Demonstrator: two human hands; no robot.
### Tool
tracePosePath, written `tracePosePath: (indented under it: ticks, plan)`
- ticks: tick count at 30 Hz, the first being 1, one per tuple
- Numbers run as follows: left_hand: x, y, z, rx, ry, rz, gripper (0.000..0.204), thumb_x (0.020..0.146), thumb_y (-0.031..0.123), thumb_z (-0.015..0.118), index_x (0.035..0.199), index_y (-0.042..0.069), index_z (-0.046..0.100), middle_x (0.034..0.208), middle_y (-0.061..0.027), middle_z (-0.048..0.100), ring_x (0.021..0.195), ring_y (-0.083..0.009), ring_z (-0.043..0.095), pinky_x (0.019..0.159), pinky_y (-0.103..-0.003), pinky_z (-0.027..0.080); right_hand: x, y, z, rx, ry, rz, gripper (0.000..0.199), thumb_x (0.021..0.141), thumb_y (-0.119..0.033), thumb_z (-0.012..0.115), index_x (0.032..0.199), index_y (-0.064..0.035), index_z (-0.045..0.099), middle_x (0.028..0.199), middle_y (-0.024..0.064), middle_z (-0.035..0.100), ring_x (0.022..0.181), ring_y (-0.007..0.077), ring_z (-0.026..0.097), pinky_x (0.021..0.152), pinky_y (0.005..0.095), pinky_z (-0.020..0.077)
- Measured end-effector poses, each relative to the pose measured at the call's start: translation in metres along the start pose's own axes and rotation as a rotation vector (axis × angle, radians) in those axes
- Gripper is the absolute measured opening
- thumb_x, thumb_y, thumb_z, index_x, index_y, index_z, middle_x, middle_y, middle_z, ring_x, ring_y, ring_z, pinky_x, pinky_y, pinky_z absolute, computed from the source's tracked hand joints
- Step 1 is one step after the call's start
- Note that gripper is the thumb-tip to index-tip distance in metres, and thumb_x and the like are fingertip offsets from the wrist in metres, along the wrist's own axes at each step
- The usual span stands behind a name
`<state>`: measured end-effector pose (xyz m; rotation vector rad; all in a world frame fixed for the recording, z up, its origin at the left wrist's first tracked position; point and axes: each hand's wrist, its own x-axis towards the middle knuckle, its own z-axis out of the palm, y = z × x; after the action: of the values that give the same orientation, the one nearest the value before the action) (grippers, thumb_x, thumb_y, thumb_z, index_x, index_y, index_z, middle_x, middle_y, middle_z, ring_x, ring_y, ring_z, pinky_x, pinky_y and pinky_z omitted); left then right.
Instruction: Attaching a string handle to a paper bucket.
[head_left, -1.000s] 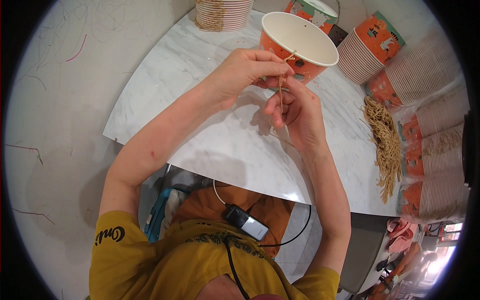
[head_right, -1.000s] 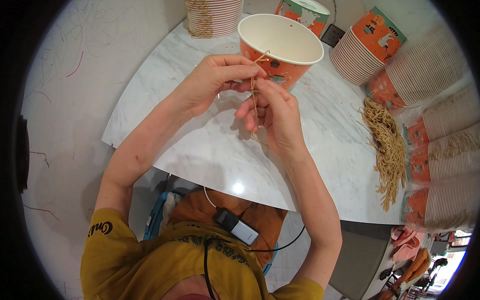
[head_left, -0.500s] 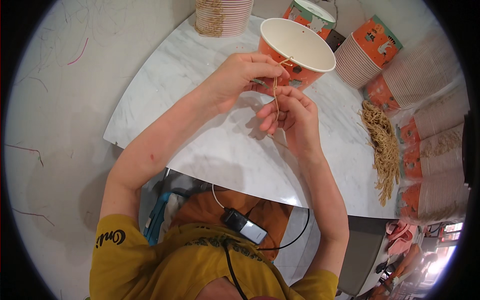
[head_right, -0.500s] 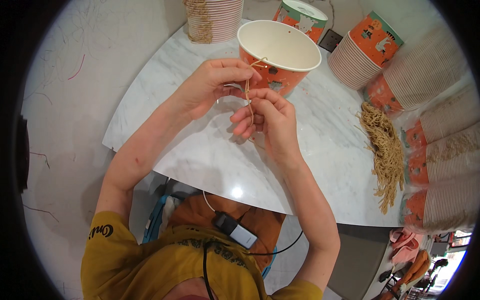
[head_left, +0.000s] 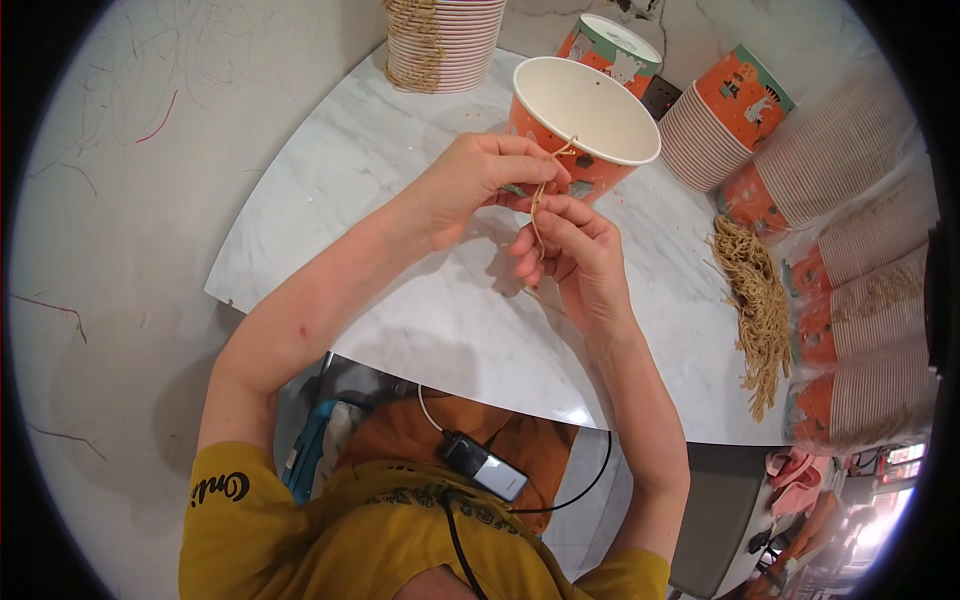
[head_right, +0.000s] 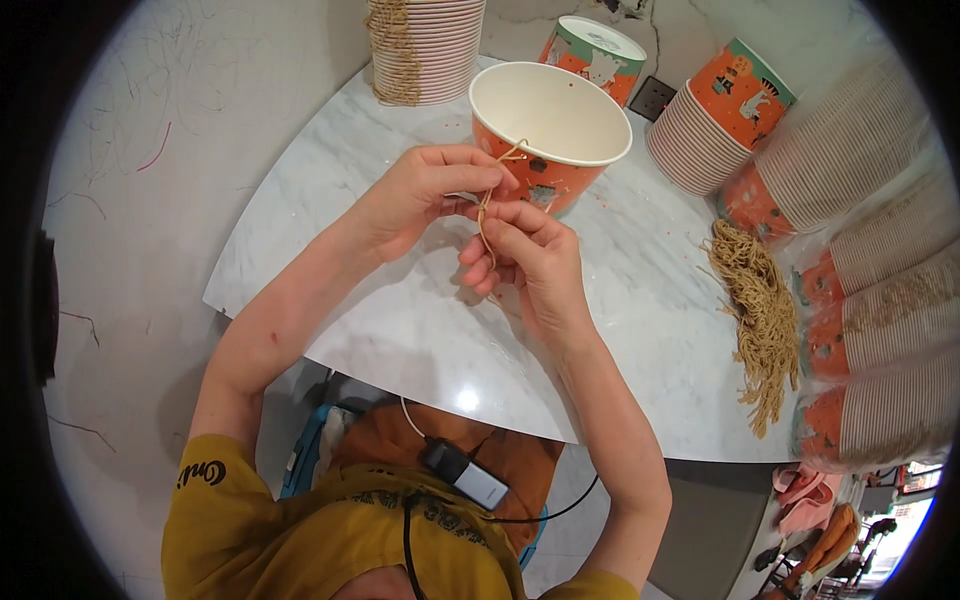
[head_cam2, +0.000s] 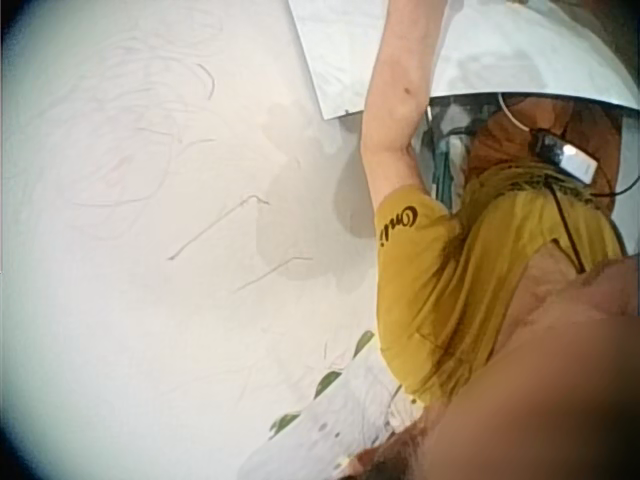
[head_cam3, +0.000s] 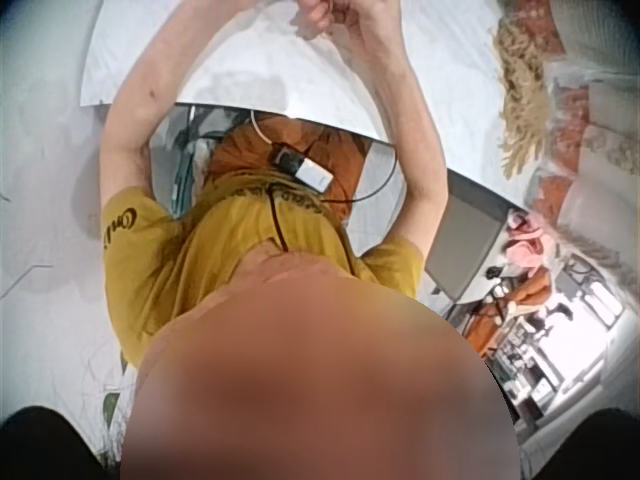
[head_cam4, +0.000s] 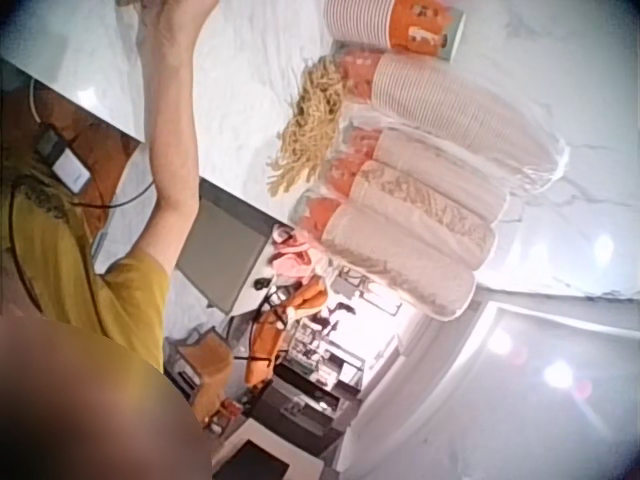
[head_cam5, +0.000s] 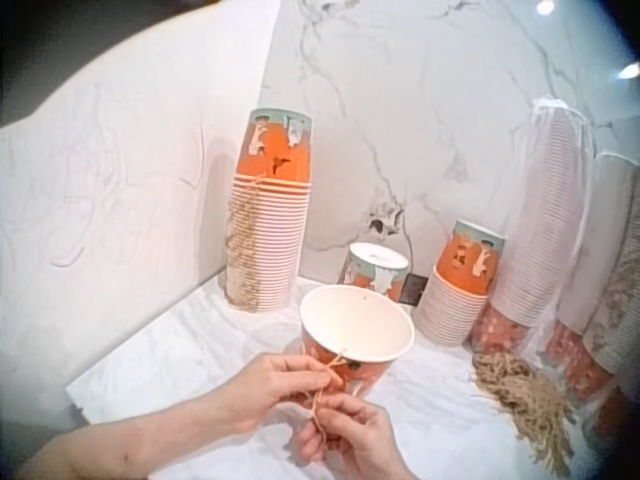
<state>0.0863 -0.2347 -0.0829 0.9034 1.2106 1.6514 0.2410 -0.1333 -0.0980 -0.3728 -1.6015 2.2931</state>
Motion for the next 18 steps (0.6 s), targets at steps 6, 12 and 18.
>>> tracePosePath:
  ticks: [6, 12, 18]
  plan:
    - [0.0013, -0.0006, -0.0009, -0.006, 0.009, 0.004, 0.023, 0.093, 0.024, 0.067, 0.103, 0.004, 0.073, 0.096, -0.0037, 0.070, 0.091, -0.0120, 0.062, 0.084, -0.031, 0.047, 0.0011, 0.0014, -0.0012, -0.022, 0.009, -0.005, 0.016, 0.097, -0.012, 0.059, 0.106, 0.0009, 0.065, 0.078, 0.0090, 0.069, 0.057, 0.0129, 0.063, 0.052, 0.0250, 0.0505]
    - [0.0018, 0.0005, 0.0000, 0.001, 0.038, 0.034, 0.023, 0.093, 0.022, 0.069, 0.103, 0.003, 0.074, 0.095, -0.0040, 0.071, 0.088, -0.0120, 0.063, 0.082, -0.031, 0.048, 0.0005, 0.0001, 0.0003, -0.034, 0.021, -0.010, 0.014, 0.098, -0.013, 0.058, 0.101, -0.0008, 0.062, 0.077, 0.0089, 0.068, 0.057, 0.0125, 0.063, 0.051, 0.0246, 0.0493]
    - [0.0018, -0.0047, 0.0011, 0.064, 0.077, 0.119, 0.022, 0.092, 0.019, 0.070, 0.102, 0.000, 0.075, 0.086, -0.0029, 0.070, 0.080, -0.0104, 0.060, 0.074, -0.027, 0.048, 0.0007, 0.0026, 0.0030, -0.065, 0.035, 0.000, 0.013, 0.098, -0.014, 0.058, 0.100, -0.0019, 0.062, 0.076, 0.0089, 0.068, 0.056, 0.0123, 0.062, 0.051, 0.0241, 0.0486]
